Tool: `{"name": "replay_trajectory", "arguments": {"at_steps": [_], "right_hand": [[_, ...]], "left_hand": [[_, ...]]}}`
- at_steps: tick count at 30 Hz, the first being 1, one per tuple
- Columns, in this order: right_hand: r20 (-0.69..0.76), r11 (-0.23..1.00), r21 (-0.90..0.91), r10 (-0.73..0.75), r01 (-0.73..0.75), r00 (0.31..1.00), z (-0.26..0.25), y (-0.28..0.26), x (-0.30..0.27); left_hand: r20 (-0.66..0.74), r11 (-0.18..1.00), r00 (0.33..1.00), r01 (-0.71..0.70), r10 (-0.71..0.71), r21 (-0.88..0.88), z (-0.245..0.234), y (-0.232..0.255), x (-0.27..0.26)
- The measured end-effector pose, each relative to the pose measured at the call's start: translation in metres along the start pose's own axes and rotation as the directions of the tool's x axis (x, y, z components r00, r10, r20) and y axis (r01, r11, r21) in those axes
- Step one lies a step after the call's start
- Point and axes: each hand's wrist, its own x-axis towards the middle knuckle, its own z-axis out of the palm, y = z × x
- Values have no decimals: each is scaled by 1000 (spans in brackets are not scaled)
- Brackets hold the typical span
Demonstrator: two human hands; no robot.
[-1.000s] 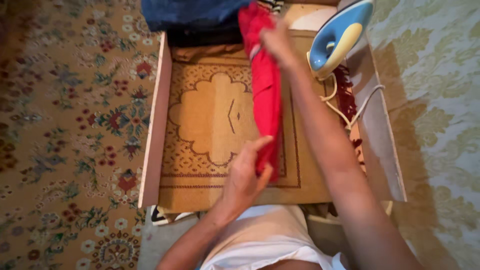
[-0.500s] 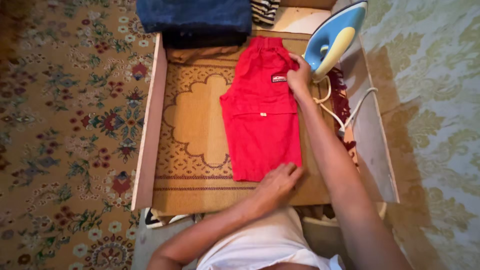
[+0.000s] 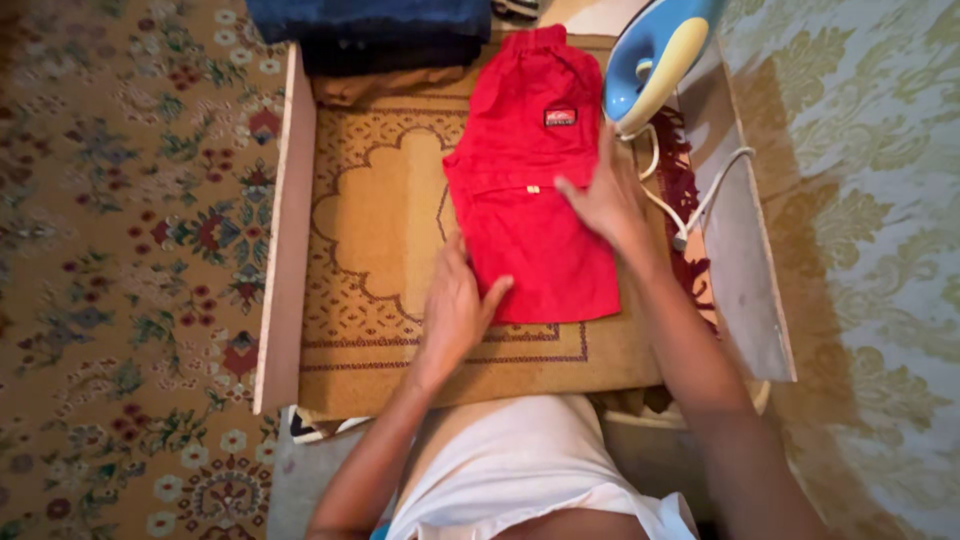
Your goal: The person irons a pair of red shorts on an ironing board. They move the iron across the fabric by hand and fold the shorts to reach different areas.
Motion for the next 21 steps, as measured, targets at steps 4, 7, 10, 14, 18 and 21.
{"name": "replay_trajectory", "arguments": {"at_steps": [4,7,10,14,18,21], "right_hand": [[81,994,83,67,-74,994,-19,3,-65],[88,985,155,64,-77,994,-17,14,-83],[230,943,233,185,-239,955,-14,21,-86],[427,949,99,231,-298,874,-24,21,-99],[552,971,91,135,-221,823,-49,18,-96],[144,974,25,218,-224,965,-54,9,-62]], "left_hand": [[68,992,995,78,-71,-98,5,4,20],[313,949,905,313,-287,-34,7,10,24],[297,956,926,274,-233,-105,11,6,22],[450,960,864,276,-226,-47,-8,4,3],[400,977,892,176,-209,117,-25,-2,8],[-79,978,994,-53,70,200,-4,-30,65]]}}
